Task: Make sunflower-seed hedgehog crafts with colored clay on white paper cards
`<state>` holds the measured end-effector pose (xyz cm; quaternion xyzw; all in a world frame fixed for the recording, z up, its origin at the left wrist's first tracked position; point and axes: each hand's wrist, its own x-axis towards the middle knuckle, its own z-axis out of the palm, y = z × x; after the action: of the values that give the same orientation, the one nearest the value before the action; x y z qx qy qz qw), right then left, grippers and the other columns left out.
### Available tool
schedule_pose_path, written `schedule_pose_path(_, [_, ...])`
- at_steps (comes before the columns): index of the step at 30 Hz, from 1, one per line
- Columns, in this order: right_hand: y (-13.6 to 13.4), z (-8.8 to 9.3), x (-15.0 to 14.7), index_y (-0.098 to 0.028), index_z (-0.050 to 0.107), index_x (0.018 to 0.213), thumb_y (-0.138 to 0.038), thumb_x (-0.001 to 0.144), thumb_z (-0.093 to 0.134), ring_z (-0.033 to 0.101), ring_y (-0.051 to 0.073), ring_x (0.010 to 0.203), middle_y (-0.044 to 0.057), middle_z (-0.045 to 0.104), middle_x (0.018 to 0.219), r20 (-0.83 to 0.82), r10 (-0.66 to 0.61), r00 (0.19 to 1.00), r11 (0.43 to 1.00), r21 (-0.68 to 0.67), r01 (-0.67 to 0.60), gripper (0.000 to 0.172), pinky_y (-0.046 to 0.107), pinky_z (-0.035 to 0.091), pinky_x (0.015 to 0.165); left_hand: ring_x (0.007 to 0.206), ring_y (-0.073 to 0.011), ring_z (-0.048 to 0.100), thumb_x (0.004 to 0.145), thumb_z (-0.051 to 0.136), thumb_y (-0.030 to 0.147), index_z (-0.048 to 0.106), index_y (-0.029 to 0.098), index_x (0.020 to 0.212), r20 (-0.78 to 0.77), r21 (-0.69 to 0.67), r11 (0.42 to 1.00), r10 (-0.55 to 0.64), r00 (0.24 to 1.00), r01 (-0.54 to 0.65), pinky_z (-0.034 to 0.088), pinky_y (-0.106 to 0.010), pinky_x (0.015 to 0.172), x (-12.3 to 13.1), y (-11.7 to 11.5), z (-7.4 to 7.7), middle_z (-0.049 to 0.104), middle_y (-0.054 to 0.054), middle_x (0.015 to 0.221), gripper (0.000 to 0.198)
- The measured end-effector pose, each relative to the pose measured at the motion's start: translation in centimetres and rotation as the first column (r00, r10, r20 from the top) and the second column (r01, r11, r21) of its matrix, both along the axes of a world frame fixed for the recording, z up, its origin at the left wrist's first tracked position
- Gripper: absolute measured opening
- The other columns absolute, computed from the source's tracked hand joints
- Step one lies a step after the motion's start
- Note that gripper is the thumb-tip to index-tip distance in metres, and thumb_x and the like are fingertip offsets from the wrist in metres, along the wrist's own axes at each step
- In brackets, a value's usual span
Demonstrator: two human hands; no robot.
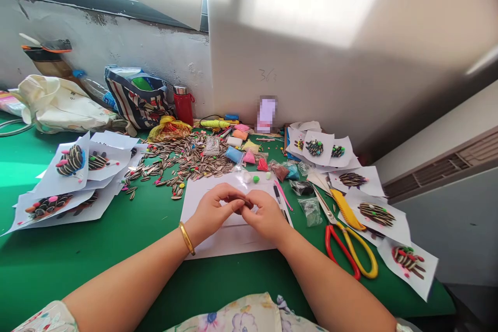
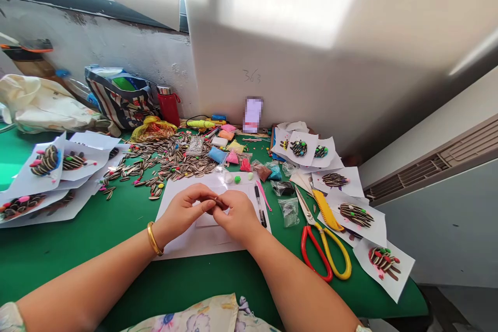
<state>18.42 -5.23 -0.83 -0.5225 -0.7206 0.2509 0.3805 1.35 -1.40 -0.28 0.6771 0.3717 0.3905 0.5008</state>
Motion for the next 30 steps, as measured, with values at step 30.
schedule_pose_path(30, [0.3,-1.1,1.3,-0.03,0.062,0.126,-0.005,0.086,0.044,0.06,0.021,0.111,0.005,0.066,0.117,-0.082,-0.058,0.995,0.954,0.29,0.079,0.051,0.042,0.049,0.097,0.1,-0.0208,0.065,0.074,0.079,0.036,0.062,0.021,0.113,0.379,-0.543,0.828,0.092,0.921,0.141,0.05,-0.031,0.081,0.1,0.2,0.2,0.067,-0.008,0.111,0.045])
